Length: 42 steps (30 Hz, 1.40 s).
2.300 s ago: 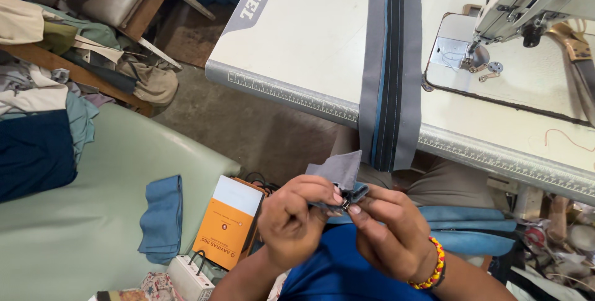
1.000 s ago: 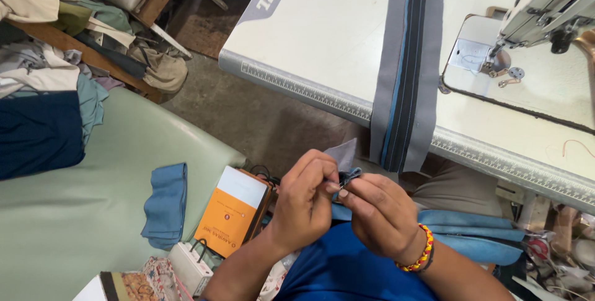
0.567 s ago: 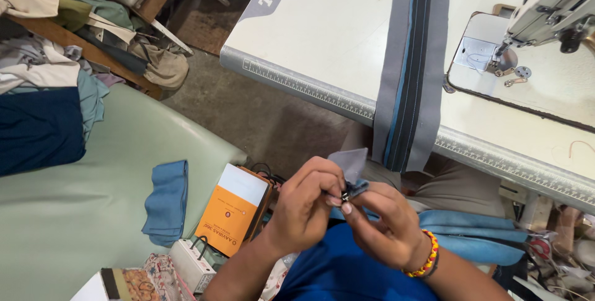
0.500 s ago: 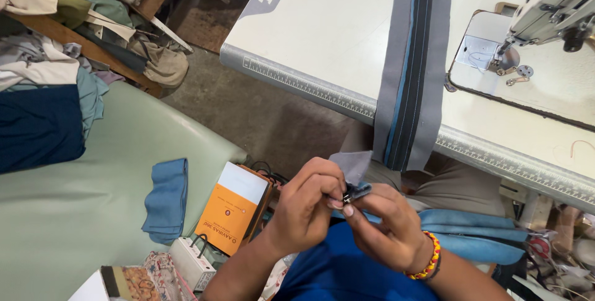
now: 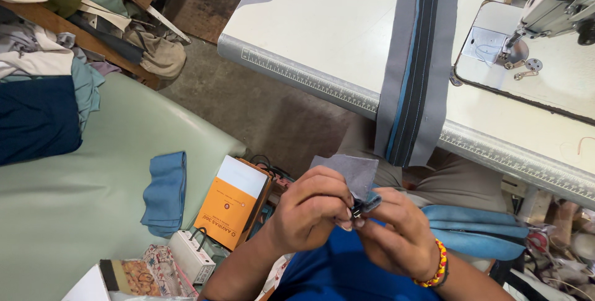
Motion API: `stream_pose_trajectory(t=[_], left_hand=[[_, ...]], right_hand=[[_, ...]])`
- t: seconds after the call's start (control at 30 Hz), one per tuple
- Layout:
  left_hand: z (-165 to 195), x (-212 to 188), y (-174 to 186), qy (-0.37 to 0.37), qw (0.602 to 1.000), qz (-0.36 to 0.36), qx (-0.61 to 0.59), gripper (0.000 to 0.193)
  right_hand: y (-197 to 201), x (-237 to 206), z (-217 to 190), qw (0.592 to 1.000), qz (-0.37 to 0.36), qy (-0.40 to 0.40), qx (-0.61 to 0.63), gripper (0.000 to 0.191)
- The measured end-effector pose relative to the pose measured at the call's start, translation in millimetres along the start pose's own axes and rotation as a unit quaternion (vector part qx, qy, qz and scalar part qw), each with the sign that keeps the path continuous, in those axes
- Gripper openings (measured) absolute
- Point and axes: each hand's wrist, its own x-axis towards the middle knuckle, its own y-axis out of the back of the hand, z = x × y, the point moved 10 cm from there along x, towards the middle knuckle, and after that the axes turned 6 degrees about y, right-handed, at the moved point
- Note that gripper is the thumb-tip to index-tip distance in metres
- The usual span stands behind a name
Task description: The person aligns a zipper with a blue fabric piece, inserts the zipper pull, and uses shears to trim excess fabric. The person then folds and adjusts the fabric around the zipper, preparing it for sewing.
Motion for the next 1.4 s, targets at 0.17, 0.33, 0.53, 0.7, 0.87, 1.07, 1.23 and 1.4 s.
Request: stream_pose_trajectory(t=[0.17,0.33,0.53,0.7,0.87,1.07,1.23,1.4], left_hand=[[-4.6,0.3,-2.8,0.017,0.999,-0.034,0.001,0.019],[-11.1,-5.4,-9.3,0.032,0.997,-0.074,-0.013,0.019],[-38.2,-13.2,-20.2,0.172,0.979,-0.060,-0.091,0.015],[-56.1,-16.5,-29.7,0.272,0.949,-0.060,-0.149,0.035],[-61.2,-21.0,-34.6,0.306,0.946,-0.035,-0.102,0.034],[-62.1,-26.7,-43.0,0.293,0.954,0.008,-0.066,0.030],[-58.9,-25.7,-47.5,0.246,0.966,0.018,-0.083,0.025],[-57.3,-26.0,-51.4,0.238,0.970,-0.011,-0.040,0.027]], right_hand=[[1.3,-6.0,8.3,0.999,0.032,-0.040,-0.003,0.034],[11.6,7.9,10.7,0.993,0.013,-0.089,-0.073,0.036],[15.6,20.1,28.2,0.986,-0.034,-0.146,0.077,0.029],[17.2,-8.4,47.5,0.953,-0.062,-0.284,0.088,0.021],[20.0,-36.7,60.7,0.925,-0.040,-0.360,0.116,0.012],[20.3,-58.7,67.6,0.897,0.021,-0.415,0.149,0.011],[19.7,-68.4,70.0,0.889,0.031,-0.428,0.159,0.012],[18.6,-70.7,70.1,0.885,0.028,-0.431,0.171,0.011]])
